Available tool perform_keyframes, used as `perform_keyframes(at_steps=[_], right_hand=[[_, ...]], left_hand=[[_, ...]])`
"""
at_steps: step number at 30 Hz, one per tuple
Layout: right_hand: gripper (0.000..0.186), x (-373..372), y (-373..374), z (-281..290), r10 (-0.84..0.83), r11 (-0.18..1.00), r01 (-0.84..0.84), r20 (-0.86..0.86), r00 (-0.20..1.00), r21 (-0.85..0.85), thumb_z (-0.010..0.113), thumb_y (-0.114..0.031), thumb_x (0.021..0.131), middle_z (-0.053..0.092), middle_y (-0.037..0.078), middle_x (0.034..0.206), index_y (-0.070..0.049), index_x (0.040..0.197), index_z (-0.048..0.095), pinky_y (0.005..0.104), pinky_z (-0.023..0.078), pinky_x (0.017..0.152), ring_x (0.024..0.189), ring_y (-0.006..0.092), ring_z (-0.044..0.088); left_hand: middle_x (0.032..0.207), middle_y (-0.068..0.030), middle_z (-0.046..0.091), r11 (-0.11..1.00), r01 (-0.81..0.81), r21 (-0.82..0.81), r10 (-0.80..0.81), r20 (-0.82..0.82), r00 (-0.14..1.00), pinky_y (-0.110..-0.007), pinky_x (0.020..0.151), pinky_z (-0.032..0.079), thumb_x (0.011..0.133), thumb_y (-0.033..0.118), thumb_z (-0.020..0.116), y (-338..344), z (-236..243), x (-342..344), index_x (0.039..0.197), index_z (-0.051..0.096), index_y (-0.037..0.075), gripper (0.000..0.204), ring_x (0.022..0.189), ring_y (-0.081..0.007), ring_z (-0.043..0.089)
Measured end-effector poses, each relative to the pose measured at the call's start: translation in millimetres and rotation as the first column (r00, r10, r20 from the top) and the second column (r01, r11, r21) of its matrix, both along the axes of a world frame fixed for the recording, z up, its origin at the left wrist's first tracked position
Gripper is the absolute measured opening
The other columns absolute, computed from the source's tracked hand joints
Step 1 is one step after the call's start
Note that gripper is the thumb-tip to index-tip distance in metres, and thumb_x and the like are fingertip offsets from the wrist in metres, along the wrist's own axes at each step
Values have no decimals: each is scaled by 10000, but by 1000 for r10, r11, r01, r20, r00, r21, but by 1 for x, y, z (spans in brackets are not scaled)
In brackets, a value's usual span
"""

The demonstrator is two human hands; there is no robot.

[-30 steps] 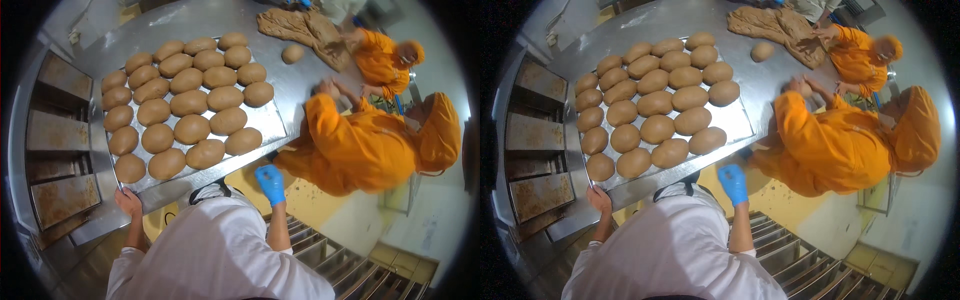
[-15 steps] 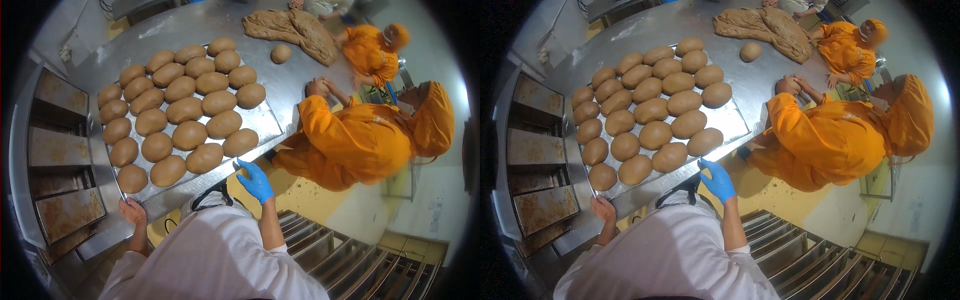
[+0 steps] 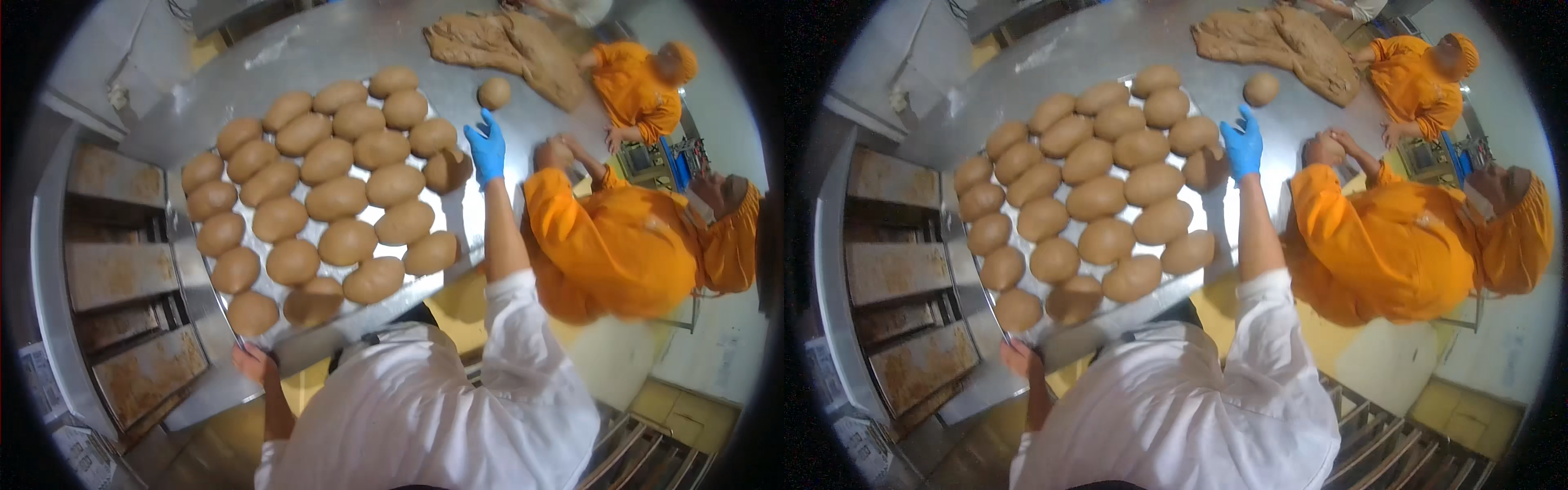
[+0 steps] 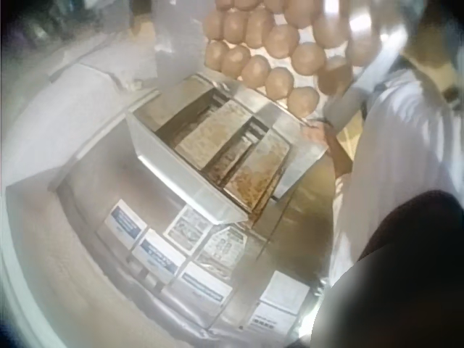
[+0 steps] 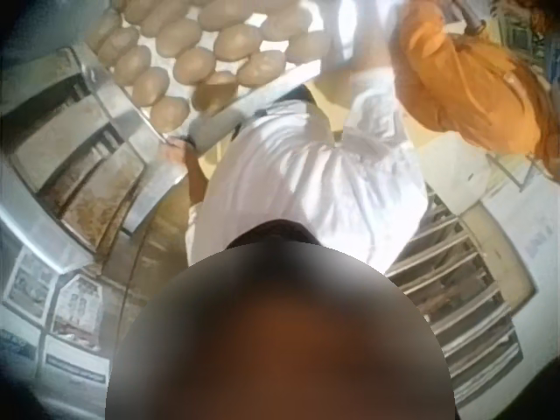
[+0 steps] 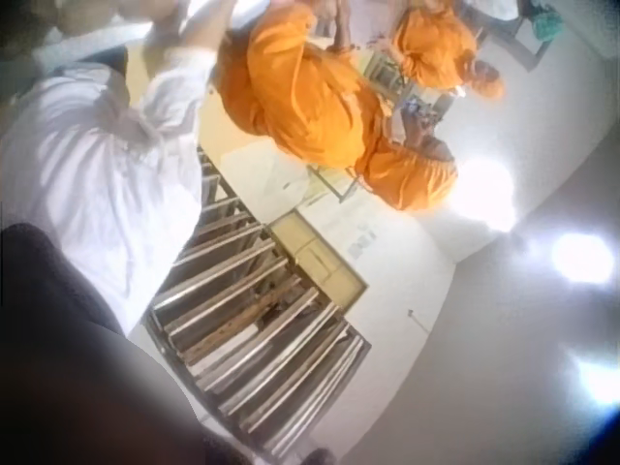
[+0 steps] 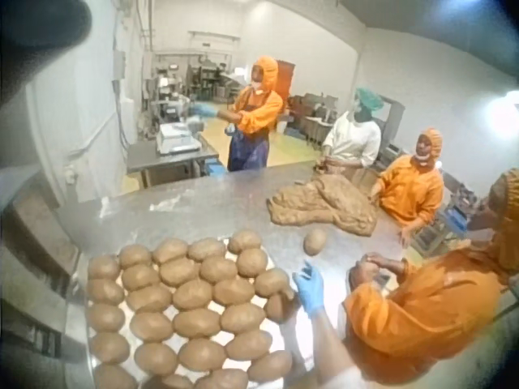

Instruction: The person organizes rows of dough balls on a metal tray by hand while other workers process dough nearby, then picks up the tray and slides it into a tall cooling or proofing rack.

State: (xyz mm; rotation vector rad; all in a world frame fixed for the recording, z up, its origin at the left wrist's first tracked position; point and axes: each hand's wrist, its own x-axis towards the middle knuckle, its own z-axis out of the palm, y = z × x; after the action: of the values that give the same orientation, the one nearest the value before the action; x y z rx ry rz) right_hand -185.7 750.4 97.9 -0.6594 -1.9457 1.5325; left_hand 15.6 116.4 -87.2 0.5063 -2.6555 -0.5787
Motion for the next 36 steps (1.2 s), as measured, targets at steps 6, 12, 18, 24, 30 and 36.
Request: perform_keyframes(at_steps=[6, 12, 18, 24, 30, 36], right_hand=[[1081, -151, 112, -11, -583, 770, 350, 365, 726, 534, 858, -384, 689, 445, 295, 1424, -176, 1558, 251, 497, 430, 1055, 1281, 448, 494], [1026, -206, 206, -31, -548, 834, 268, 670, 501, 483, 861, -459, 654, 379, 173, 1530, -304, 1521, 336, 558, 485, 992, 1315, 429, 473], [740, -192, 260, -63, -590, 779, 313, 468, 657, 543, 811, -405, 692, 682, 122, 1158, -205, 1365, 578, 461, 526, 948, 1103, 324, 654], [387, -96, 188, -57, -163, 389, -300, -385, 908, -871, 620, -282, 909, 695, 132, 1061, -40, 1211, 613, 404, 594, 833, 891, 288, 693], [566, 35, -12, 51, -507, 841, 388, -299, 808, -376, 621, -201, 947, 494, 124, 1423, 24, 1434, 440, 359, 416, 1072, 1264, 235, 511], [628, 105, -63, 26, -636, 679, 695, -285, 717, 234, 612, -150, 911, 420, 199, 1486, 2, 1479, 393, 405, 354, 1107, 1274, 350, 494]], left_hand=[[1165, -314, 565, 999, -38, -39, 40, 66, 997, -537, 962, 385, 1007, 324, 414, -4, -4, 7, 1243, 535, -80, 483, 1090, -490, 508], [1217, -316, 526, 996, 45, -74, -35, 126, 991, -552, 989, 357, 1003, 413, 393, 7, 26, -7, 1299, 477, -98, 596, 1125, -496, 478], [1214, -314, 519, 1000, 9, -29, -4, 187, 982, -553, 994, 352, 983, 480, 440, 18, 29, -8, 1319, 463, -92, 664, 1129, -482, 472], [1257, -314, 523, 999, 6, -47, -1, 102, 995, -543, 1023, 344, 969, 526, 464, 21, 21, -1, 1309, 487, -91, 705, 1167, -473, 468], [1264, -317, 535, 998, -20, -59, 25, 83, 996, -543, 1026, 350, 967, 459, 478, -6, -12, 5, 1308, 498, -96, 651, 1173, -477, 479], [1258, -306, 549, 995, -71, -75, 73, 22, 997, -531, 1022, 360, 926, 363, 527, -5, -14, 8, 1298, 519, -75, 575, 1169, -473, 490]])
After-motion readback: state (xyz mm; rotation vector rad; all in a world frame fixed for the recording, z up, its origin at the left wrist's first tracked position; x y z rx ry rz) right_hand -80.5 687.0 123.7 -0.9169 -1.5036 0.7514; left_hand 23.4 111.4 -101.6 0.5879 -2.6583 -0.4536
